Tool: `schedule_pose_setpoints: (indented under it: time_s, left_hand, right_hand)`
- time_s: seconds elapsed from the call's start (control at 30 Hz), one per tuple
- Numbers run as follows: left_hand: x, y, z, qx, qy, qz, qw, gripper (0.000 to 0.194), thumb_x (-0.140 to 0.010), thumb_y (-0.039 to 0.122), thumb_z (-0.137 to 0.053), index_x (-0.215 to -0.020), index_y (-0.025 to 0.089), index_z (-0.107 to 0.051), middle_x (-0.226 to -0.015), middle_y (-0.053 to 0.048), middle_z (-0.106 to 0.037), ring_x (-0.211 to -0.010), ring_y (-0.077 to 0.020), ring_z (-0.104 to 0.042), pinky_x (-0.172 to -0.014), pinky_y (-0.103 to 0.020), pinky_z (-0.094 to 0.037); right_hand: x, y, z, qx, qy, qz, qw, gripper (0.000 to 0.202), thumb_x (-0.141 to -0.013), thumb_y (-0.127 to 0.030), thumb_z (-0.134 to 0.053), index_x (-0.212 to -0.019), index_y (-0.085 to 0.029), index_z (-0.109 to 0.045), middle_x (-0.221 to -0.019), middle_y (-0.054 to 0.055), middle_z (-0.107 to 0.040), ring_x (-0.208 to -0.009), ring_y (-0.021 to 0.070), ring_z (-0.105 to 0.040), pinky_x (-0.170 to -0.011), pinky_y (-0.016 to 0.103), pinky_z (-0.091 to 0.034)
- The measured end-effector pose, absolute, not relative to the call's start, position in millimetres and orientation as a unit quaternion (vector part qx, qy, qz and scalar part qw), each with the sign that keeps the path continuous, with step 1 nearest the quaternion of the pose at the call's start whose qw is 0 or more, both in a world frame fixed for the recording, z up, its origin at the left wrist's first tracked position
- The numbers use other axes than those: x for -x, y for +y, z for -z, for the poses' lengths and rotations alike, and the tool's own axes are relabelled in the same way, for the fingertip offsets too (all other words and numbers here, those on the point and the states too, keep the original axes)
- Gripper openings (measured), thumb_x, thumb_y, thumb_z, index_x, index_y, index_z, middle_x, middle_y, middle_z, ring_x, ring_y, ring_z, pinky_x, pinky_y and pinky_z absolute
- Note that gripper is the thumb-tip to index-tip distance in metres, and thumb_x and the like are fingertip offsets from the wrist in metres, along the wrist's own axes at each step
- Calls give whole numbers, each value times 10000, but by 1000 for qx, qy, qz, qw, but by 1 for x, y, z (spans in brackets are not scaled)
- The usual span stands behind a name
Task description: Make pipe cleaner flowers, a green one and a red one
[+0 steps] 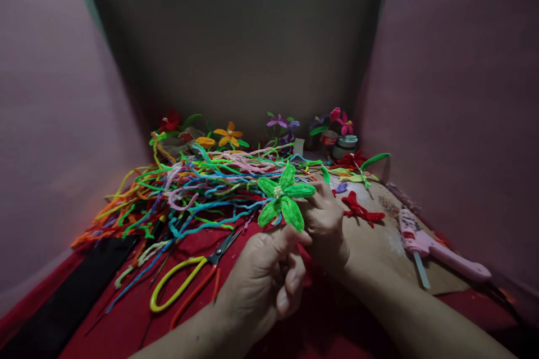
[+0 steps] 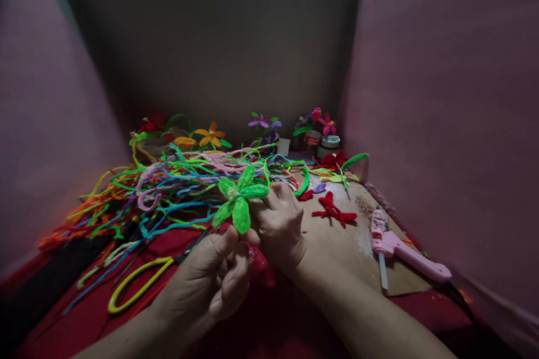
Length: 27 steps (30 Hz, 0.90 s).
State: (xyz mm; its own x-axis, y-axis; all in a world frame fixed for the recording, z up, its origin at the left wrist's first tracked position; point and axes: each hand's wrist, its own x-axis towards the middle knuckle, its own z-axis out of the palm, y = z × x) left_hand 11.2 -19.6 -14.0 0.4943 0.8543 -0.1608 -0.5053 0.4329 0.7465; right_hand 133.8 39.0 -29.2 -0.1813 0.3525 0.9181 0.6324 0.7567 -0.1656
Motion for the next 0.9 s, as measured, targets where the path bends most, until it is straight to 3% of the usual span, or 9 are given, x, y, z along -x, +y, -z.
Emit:
schedule_pose_setpoints:
  time_s: [0.2, 0.33, 0.6, 0.9]
  left_hand:
    - [-16, -11, 15, -316, 359, -426, 768, 378, -708, 470, -636, -556, 142, -524, -263, 65, -376, -204, -26, -234, -260, -146, -172]
    - [-12, -8, 19, -367, 370, -461, 718, 399, -674, 432, -683, -518, 157, -441, -297, 85, -340, -248, -18, -229, -287, -153, -154]
    - [1, -6, 8, -392, 344, -530, 669, 368, -756, 408, -616, -596, 179, -374, -427, 98, -312, -346, -18, -212, -339, -144, -199]
    - [15, 3, 3, -421, 318, -510, 679, 254, -780, 295, -605, -636, 170, -437, -410, 111, -266, -348, -15, -171, -345, -143, -192]
  right_hand:
    - [-132, 35, 27, 322, -759, 132, 550, 214, -867, -228, -435, -816, -184, -639, -744, 82, -627, -821, 229, -499, -712, 375, -418]
    - [-132, 33, 25, 327, -753, 106, 562, 145, -826, -210, -501, -793, -190, -641, -741, 66, -643, -781, 216, -502, -695, 361, -420]
    - [-131, 32, 28, 316, -760, 64, 565, 89, -785, -179, -555, -813, -190, -640, -801, 56, -666, -768, 204, -528, -711, 365, -426]
    - [-125, 28, 31, 295, -746, -65, 594, 105, -792, -145, -547, -745, -202, -621, -812, 54, -636, -803, 203, -541, -710, 370, -444]
